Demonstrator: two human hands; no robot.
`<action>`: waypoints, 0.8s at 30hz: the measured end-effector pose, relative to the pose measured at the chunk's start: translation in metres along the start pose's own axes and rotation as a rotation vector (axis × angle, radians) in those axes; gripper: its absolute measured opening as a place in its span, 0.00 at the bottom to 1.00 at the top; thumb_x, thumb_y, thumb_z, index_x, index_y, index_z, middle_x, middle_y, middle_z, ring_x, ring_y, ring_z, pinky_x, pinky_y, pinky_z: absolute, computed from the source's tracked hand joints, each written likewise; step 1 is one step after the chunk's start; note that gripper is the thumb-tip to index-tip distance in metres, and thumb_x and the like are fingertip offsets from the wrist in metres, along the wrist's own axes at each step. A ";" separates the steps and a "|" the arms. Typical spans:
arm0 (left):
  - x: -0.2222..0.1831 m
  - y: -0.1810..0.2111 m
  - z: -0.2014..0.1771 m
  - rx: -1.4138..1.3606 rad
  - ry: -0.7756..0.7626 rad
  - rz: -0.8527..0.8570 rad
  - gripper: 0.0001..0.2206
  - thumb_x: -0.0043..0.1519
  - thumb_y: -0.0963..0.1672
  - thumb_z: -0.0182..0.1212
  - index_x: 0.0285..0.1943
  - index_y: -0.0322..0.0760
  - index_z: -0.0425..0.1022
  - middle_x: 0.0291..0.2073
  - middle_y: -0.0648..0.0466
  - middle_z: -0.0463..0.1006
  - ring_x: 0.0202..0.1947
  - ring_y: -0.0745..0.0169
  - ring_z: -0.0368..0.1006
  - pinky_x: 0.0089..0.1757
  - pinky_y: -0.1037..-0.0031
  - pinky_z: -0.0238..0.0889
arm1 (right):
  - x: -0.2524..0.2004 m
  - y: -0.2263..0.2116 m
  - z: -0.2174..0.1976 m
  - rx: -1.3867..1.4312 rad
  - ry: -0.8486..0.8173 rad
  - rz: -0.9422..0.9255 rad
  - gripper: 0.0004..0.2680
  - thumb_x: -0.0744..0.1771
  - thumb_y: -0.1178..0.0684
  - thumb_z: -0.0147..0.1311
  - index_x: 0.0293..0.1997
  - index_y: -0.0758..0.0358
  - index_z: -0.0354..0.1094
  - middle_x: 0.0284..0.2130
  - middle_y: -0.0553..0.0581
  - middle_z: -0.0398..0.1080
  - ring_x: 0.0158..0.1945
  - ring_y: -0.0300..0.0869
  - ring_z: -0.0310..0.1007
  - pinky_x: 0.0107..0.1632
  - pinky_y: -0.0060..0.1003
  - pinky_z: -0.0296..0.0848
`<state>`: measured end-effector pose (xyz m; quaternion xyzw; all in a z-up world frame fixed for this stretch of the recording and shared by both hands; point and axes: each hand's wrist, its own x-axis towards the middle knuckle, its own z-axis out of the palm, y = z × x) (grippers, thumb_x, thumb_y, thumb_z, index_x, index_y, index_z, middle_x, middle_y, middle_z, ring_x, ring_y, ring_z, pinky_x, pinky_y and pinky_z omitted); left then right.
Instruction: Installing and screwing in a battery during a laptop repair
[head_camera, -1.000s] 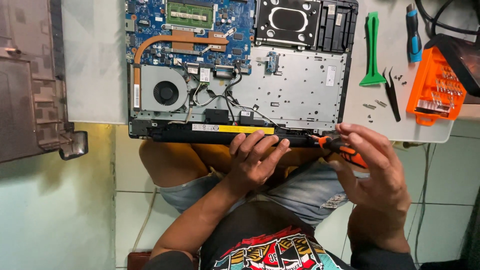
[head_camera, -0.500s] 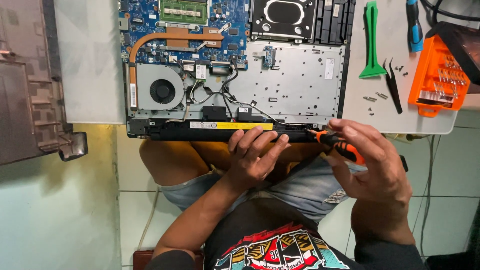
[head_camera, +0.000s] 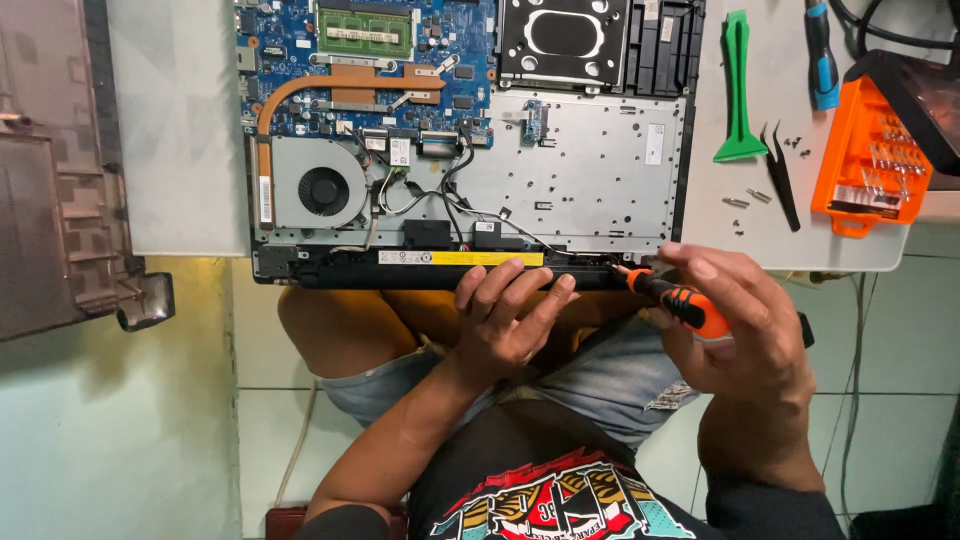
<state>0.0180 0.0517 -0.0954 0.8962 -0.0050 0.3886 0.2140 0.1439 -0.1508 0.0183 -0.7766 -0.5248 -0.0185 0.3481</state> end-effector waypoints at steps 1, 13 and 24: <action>0.000 0.000 0.000 -0.001 0.000 0.000 0.12 0.66 0.48 0.74 0.56 0.50 0.81 0.47 0.60 0.78 0.55 0.59 0.69 0.61 0.63 0.48 | -0.002 0.003 0.003 0.000 0.000 0.001 0.19 0.69 0.62 0.57 0.68 0.68 0.53 0.58 0.78 0.69 0.59 0.61 0.77 0.60 0.50 0.81; 0.001 0.001 0.000 -0.006 0.011 0.001 0.11 0.66 0.48 0.73 0.55 0.50 0.81 0.48 0.60 0.78 0.54 0.59 0.69 0.62 0.63 0.46 | -0.014 0.014 0.005 -0.132 0.083 -0.055 0.22 0.70 0.54 0.64 0.69 0.61 0.54 0.44 0.69 0.72 0.44 0.51 0.77 0.47 0.43 0.79; 0.001 0.001 0.002 0.003 0.029 -0.001 0.11 0.66 0.48 0.73 0.55 0.51 0.81 0.47 0.60 0.78 0.53 0.59 0.70 0.61 0.62 0.47 | -0.011 0.010 -0.002 -0.075 -0.029 -0.037 0.26 0.69 0.64 0.55 0.76 0.66 0.44 0.54 0.77 0.71 0.55 0.60 0.77 0.55 0.50 0.80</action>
